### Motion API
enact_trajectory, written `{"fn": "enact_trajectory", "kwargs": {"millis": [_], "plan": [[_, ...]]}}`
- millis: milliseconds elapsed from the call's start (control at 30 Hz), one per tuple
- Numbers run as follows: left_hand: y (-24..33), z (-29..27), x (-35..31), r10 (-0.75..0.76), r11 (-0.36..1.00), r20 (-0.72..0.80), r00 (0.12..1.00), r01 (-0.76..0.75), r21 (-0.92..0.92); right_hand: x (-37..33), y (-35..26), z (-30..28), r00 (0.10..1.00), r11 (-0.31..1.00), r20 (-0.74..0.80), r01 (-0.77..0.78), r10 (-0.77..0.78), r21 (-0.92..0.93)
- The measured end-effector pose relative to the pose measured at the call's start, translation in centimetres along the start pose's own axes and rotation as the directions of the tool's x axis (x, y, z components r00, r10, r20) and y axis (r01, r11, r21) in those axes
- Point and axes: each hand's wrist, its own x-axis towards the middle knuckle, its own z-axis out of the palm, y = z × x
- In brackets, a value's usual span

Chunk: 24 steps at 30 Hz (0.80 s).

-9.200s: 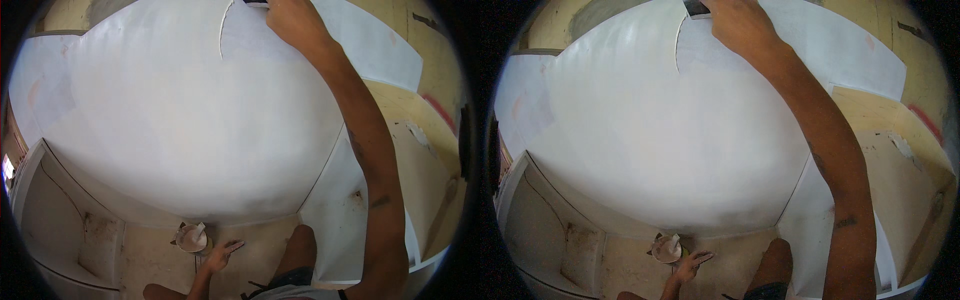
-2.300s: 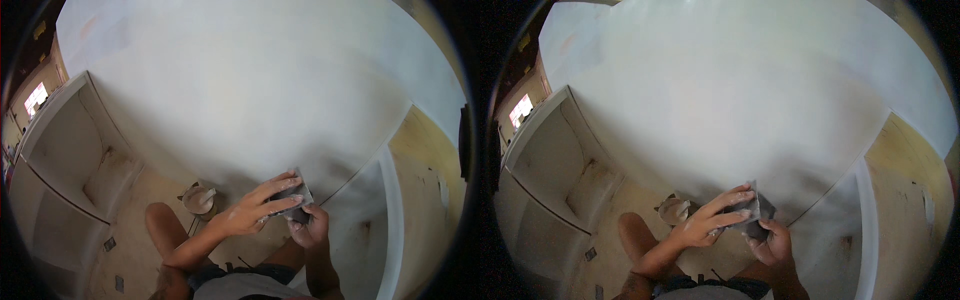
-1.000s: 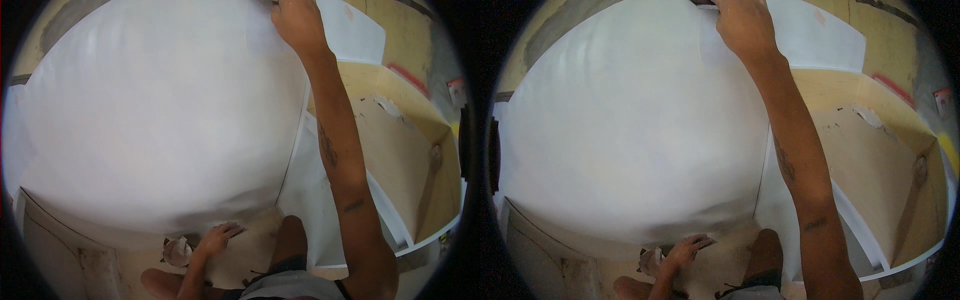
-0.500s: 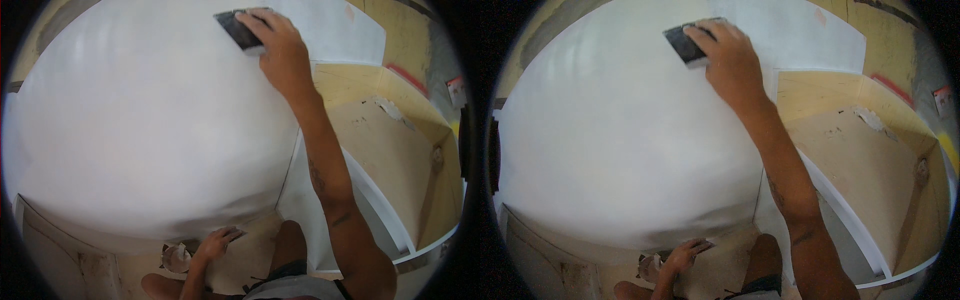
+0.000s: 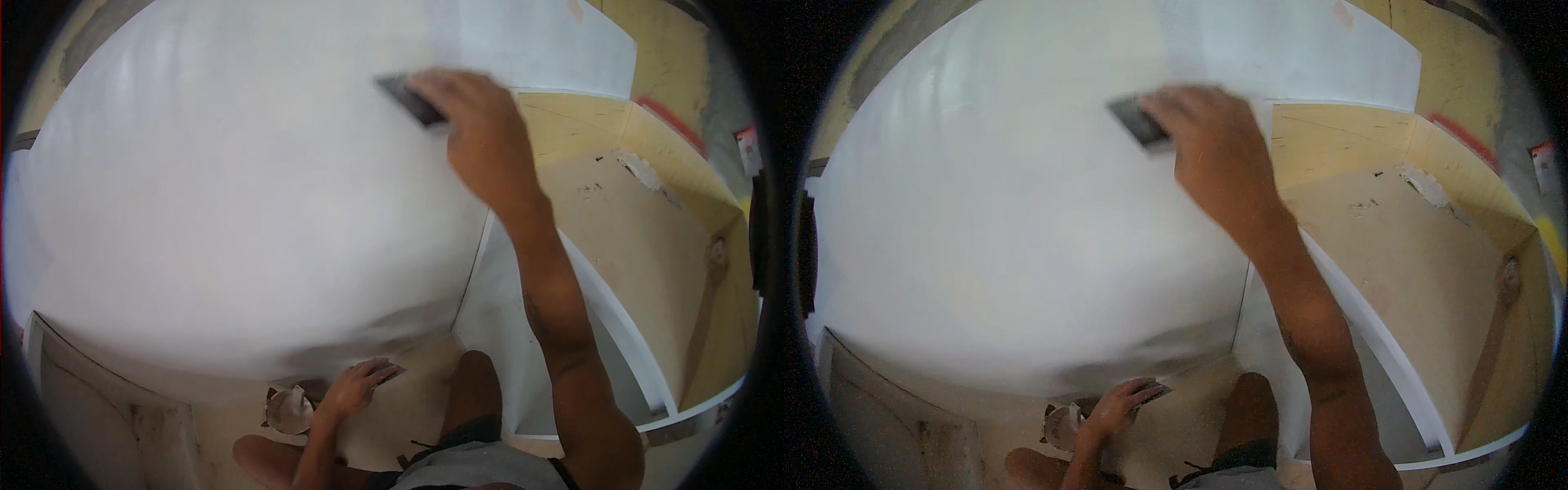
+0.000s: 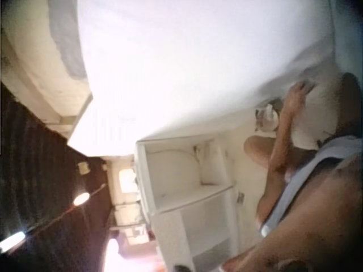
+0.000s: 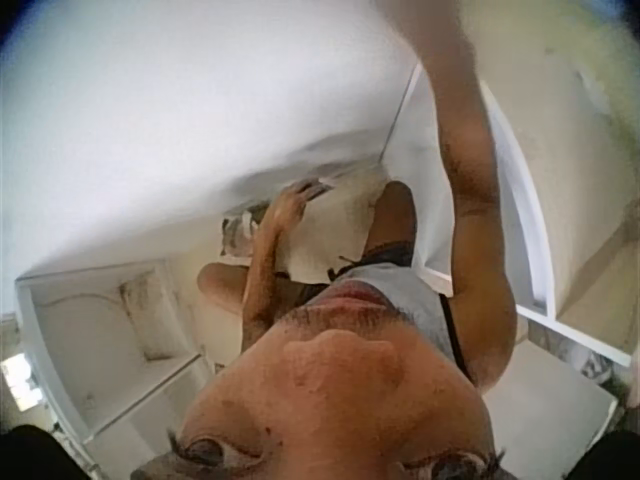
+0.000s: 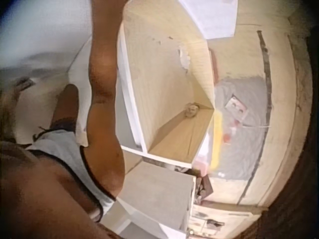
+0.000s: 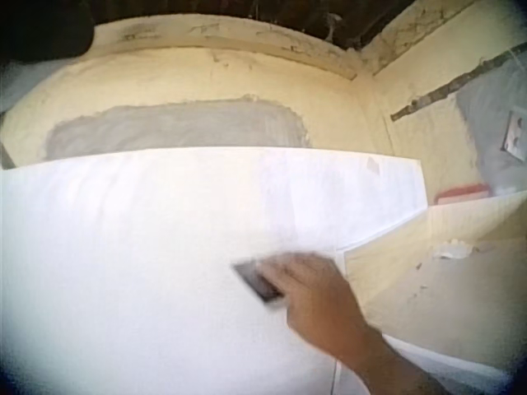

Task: Applying and smoothing joint compound over seams in a wall structure using putty knives.

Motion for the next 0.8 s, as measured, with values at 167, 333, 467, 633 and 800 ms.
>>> {"fn": "enact_trajectory", "kwargs": {"millis": [167,333,467,633,800], "plan": [[-0.2,0.9,0.1,0.018,1.000,-0.027,0.999,-0.017,0.012,8.3,1.6,-2.8,0.968,0.997,-0.240,-0.057,0.069,0.055],[-1.3,1.2,-0.5,-0.008,0.998,-0.002,1.000,0.009,0.060,10.8,1.8,0.0,0.964,0.999,-0.263,-0.038,0.037,-0.002],[-2.6,2.0,-1.2,-0.029,0.996,0.017,0.999,0.027,0.090,7.3,0.9,3.0,0.942,0.997,-0.329,0.069,-0.072,-0.020],[-1.0,0.8,-0.6,-0.027,1.000,0.042,0.999,0.027,-0.013,3.6,-0.5,4.0,0.966,0.993,-0.232,0.103,-0.112,-0.052],[0.2,-0.2,0.6,-0.045,0.938,-0.023,0.999,0.034,-0.345,-0.2,-1.6,4.2,0.991,0.996,-0.099,0.086,-0.086,0.001]]}}
